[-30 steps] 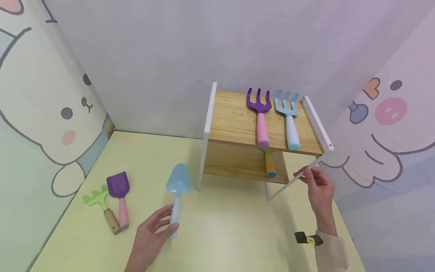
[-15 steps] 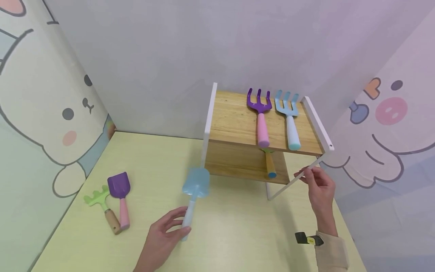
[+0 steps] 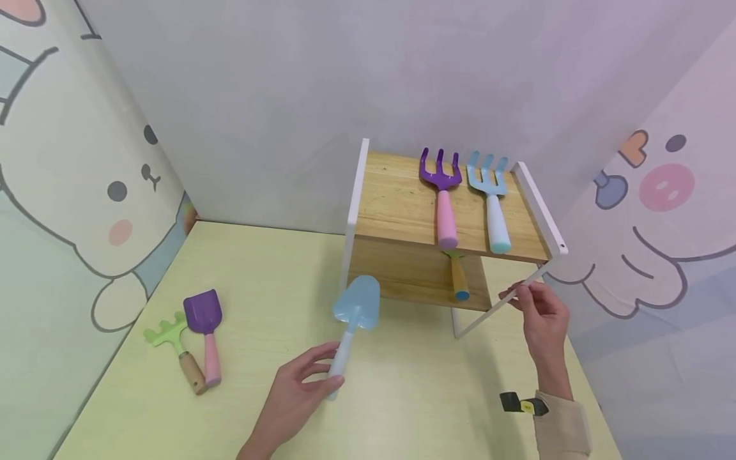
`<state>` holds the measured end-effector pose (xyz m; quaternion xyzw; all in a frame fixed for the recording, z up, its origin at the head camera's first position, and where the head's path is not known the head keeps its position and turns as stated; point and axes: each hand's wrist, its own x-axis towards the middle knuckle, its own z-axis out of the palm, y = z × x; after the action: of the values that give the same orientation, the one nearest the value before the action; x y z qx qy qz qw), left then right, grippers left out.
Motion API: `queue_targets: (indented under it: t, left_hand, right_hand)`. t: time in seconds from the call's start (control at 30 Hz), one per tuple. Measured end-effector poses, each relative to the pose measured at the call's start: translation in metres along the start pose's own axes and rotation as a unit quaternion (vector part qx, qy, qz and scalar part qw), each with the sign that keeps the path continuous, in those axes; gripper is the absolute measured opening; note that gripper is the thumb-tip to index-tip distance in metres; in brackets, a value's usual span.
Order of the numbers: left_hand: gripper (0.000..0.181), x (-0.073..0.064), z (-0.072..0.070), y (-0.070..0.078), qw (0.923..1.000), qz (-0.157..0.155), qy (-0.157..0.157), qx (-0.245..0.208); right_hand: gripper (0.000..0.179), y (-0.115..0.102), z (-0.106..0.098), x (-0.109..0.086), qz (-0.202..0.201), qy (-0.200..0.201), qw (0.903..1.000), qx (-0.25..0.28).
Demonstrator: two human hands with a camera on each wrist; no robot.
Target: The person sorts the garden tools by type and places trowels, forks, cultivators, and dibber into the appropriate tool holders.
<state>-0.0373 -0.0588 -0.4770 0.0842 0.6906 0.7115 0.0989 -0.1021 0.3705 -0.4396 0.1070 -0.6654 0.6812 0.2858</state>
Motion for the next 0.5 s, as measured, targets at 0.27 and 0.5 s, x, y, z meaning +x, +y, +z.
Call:
queue_targets:
  t: [0.27, 0.5]
  left_hand:
    - [0.048, 0.011, 0.004, 0.0, 0.9994, 0.029, -0.018, -0.004]
    - [0.049, 0.02, 0.008, 0.002, 0.9991, 0.036, -0.021, -0.006]
  right_hand:
    - [0.013, -0.001, 0.0, 0.0, 0.004, 0.001, 1.0, -0.002]
    - [0.013, 0.0, 0.0, 0.0, -0.001, -0.001, 1.0, -0.004]
